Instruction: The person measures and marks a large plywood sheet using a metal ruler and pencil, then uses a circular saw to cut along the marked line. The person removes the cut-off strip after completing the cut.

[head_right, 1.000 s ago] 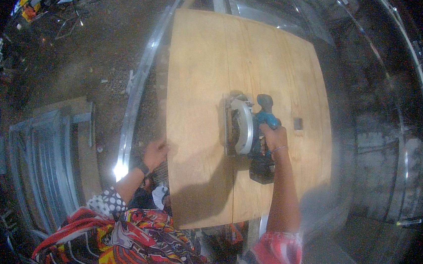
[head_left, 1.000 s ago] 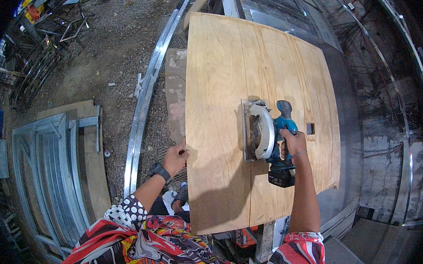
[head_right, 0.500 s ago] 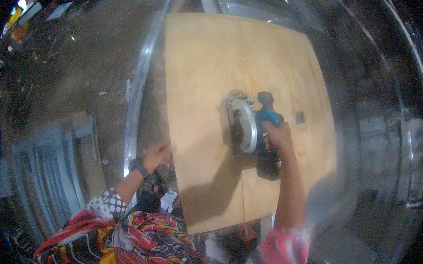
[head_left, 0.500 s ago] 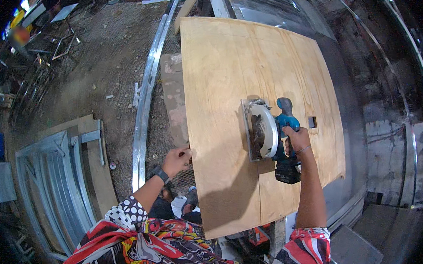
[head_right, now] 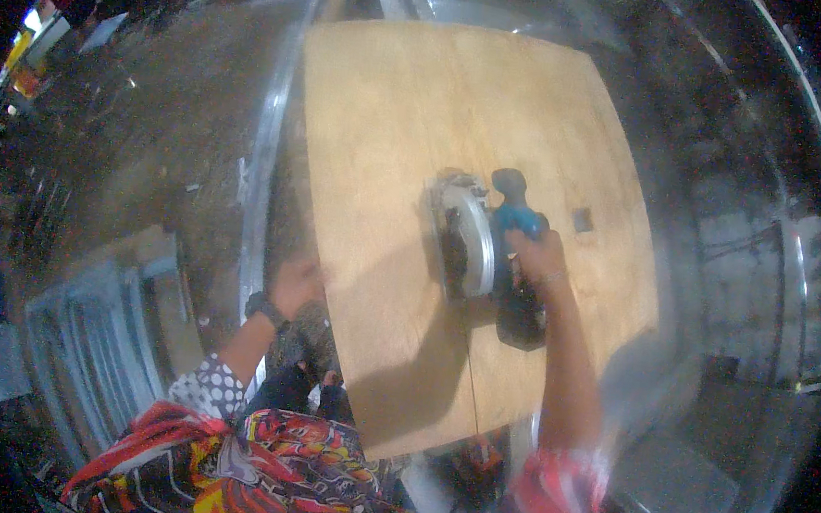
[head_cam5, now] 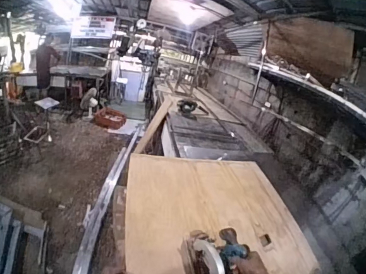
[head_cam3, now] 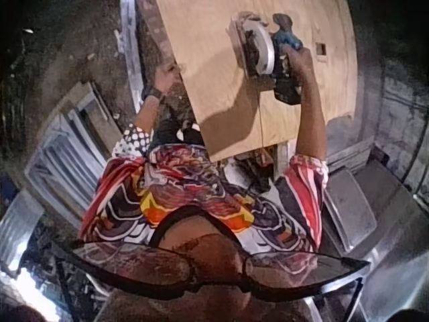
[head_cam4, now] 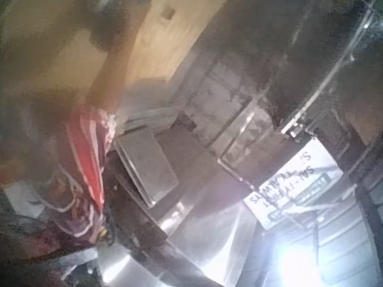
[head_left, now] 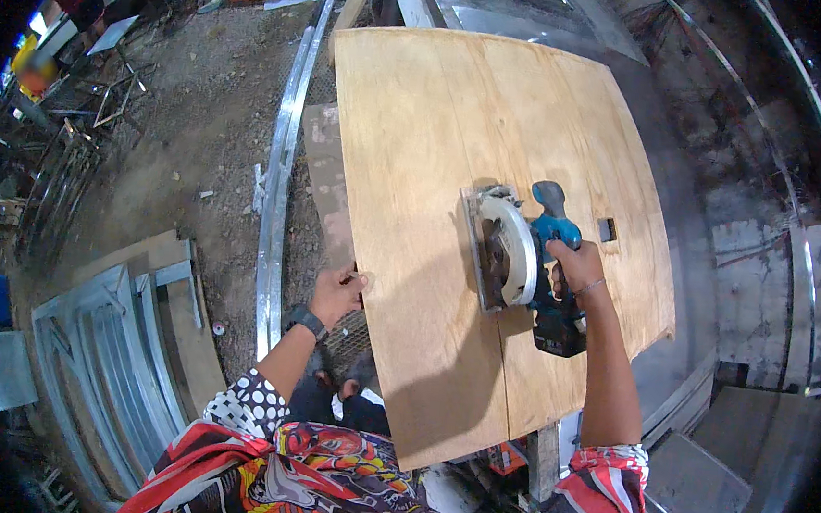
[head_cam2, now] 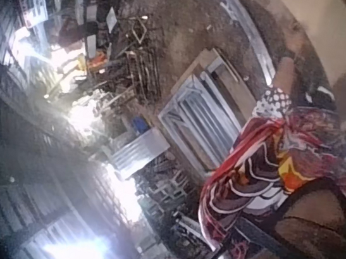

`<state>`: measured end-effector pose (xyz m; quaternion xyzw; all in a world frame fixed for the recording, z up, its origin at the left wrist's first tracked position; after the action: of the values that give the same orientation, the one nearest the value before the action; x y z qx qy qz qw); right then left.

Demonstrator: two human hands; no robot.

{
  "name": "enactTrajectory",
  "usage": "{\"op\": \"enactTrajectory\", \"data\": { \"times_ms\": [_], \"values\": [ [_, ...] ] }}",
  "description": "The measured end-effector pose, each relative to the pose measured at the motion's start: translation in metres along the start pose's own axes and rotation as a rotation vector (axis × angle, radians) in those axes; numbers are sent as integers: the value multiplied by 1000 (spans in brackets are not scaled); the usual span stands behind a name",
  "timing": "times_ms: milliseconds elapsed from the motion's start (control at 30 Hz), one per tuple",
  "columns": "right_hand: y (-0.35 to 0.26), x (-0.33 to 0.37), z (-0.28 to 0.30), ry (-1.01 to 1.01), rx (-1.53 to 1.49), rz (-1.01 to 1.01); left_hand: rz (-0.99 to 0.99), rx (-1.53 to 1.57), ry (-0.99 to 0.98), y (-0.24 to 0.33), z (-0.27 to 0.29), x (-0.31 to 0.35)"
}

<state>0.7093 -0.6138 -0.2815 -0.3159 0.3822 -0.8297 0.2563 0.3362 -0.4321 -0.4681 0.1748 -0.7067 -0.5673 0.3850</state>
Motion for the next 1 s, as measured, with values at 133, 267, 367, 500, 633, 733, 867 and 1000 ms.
{"op": "enactTrajectory", "data": {
  "times_ms": [133, 267, 367, 500, 633, 733, 867, 1000],
  "values": [
    [-9, 0, -1, -12, -23, -26, 3, -34, 14, 6, 4, 1],
    [-18, -10, 3, 29, -43, -1, 45, 48, -8, 13, 2, -10],
    [-28, -8, 0, -21, -33, -8, 37, 43, 0, 20, 1, -5],
    [-18, -18, 6, -17, 23, -39, 31, 0, 3, 26, -1, -1],
    [-12, -22, 10, -3, 22, -6, 22, -6, 18, 26, -6, 3],
    [-11, -20, 8, -23, -26, -27, 60, -96, 25, 30, -7, 7],
    [-26, -11, 2, -28, -55, -13, 34, -107, 53, 29, -4, 12],
    [-31, -10, 2, -17, -32, -13, 22, 2, 7, 26, -5, 12]
  ]
}}
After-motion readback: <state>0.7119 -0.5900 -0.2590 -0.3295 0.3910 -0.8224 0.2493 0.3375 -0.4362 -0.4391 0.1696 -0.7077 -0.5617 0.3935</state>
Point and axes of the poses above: each hand's wrist, its own x-axis away from the middle knuckle, its own z-axis out of the back of the hand, y = z × x, the point moved 7 cm from there along -x, towards the middle knuckle, and after that the axes turned 5 degrees about -y, right-handed, at the moved point
